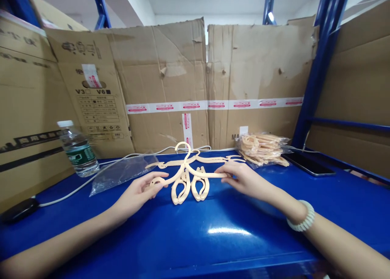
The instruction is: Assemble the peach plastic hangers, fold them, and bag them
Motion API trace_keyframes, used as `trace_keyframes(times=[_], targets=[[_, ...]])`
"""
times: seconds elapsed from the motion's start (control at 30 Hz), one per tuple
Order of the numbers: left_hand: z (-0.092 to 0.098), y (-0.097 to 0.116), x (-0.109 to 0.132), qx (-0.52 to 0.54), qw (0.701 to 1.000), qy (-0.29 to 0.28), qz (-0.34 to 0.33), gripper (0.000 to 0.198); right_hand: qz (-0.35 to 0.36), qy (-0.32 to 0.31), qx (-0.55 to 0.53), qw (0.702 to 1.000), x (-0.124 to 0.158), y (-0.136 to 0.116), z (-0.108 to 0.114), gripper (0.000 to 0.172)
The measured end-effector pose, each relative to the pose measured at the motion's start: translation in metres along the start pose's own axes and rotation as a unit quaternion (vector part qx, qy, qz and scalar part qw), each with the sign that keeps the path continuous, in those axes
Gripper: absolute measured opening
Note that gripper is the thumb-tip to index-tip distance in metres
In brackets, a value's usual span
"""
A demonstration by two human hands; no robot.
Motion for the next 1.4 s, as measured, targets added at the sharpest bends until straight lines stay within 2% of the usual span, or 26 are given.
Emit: trace_keyframes(times=[0.13, 0.27, 0.37, 0.5, 0.6, 0.73, 0.87, 1.0, 1.1, 1.2, 1.3, 1.4], targets=[[0.005, -0.004, -0.002, 0.016, 0.999, 0.02, 0.023, 0.043, 0.064, 0.007, 0.106, 0.992, 0.0, -0.005, 0.003, 0.025], [0.001, -0.005, -0.002, 0.022, 0.999, 0.012, 0.021, 0.042, 0.037, 0.042, 0.214, 0.975, 0.004, 0.0, 0.007, 0.03], [0.0, -0.004, -0.002, 0.033, 0.999, 0.017, 0.02, 0.044, 0.031, 0.058, 0.294, 0.954, 0.007, -0.002, 0.007, 0.034], [0.001, -0.004, -0.003, 0.045, 0.998, 0.025, 0.03, 0.046, 0.081, 0.083, 0.383, 0.916, 0.008, -0.014, 0.007, 0.039], [0.001, -0.005, -0.002, 0.041, 0.998, 0.023, 0.028, 0.046, 0.099, 0.097, 0.419, 0.897, 0.008, -0.019, 0.008, 0.04], [0.0, -0.006, -0.002, 0.035, 0.999, 0.022, 0.024, 0.044, 0.076, 0.099, 0.417, 0.9, 0.006, -0.018, 0.01, 0.035], [0.001, -0.005, -0.003, 0.046, 0.998, 0.031, 0.022, 0.045, 0.073, 0.107, 0.349, 0.928, 0.007, -0.018, 0.008, 0.039], [0.003, -0.003, -0.003, 0.06, 0.997, 0.044, 0.02, 0.044, 0.068, 0.127, 0.195, 0.97, 0.006, -0.017, 0.009, 0.049], [0.005, -0.001, -0.003, 0.074, 0.995, 0.056, 0.023, 0.043, 0.046, 0.15, 0.082, 0.984, 0.005, -0.013, 0.012, 0.049], [0.007, 0.0, -0.003, 0.086, 0.994, 0.066, 0.025, 0.041, -0.016, 0.176, -0.027, 0.984, 0.004, -0.002, 0.016, 0.051], [0.008, 0.002, -0.002, 0.093, 0.993, 0.073, 0.021, 0.039, -0.076, 0.167, -0.15, 0.972, 0.003, 0.01, 0.013, 0.057], [0.007, 0.004, 0.0, 0.095, 0.993, 0.074, 0.02, 0.038, -0.119, 0.133, -0.234, 0.956, 0.002, 0.018, 0.006, 0.044]])
Point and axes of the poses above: each hand's wrist, its own x-axis away from the middle knuckle, its own z-axis out of the back of the hand, y = z × x, the point moved 7 cm from there along -x, towards the middle knuckle, and after that the axes turned 3 degrees about y, right-handed, at the moved point
